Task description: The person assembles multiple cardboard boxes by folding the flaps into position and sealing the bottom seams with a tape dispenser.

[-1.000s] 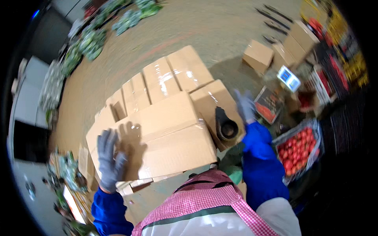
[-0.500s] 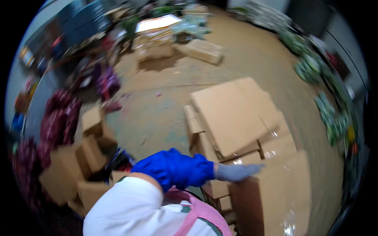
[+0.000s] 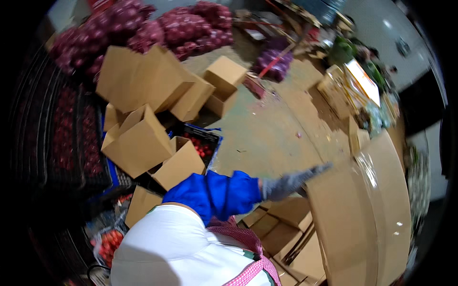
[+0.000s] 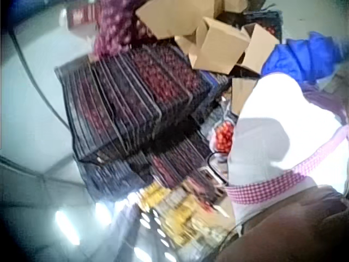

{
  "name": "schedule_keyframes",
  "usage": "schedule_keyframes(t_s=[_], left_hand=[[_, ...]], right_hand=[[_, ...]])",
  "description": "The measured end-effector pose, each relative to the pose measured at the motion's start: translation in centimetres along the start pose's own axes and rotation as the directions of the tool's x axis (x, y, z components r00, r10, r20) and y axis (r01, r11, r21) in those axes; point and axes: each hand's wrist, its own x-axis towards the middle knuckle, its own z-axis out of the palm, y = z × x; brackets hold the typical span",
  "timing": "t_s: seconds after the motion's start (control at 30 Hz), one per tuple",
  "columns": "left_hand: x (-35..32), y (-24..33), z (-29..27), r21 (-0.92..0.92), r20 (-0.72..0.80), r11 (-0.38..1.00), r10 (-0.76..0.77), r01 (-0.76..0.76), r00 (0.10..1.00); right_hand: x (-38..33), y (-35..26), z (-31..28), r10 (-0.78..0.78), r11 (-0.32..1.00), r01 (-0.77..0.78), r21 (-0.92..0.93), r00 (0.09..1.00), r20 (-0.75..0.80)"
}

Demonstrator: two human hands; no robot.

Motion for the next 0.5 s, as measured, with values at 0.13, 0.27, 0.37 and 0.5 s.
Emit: schedule_keyframes(t_s=[0.13,0.27,0.37,0.5], left_hand=[[-13.5,12.2,-8.1,0.107,-0.524,0.962,0.27,-0.252,0.808],[-31.8,23.0,-9.5,0.456,-0.763,0.769,0.597,-0.448,0.249],[-42.5,26.8,-6.7,0.688,-0.69,0.602,0.716,-0.405,-0.108],[-45.4,24.2,-4.3,0.736,-0.617,0.647,0.521,-0.199,-0.59]], right_hand=[[0.5,-4.2,10.8,-0.025,1.0,0.018,0.019,0.917,0.398],[-2.8,-6.6,20.7,0.048,0.997,-0.08,0.007,0.652,0.757],[-7.9,-6.6,27.0,0.016,0.99,-0.139,0.032,0.328,0.945],[-9.4,-5.6,28.5,-0.026,0.998,0.068,0.02,0.089,0.996]])
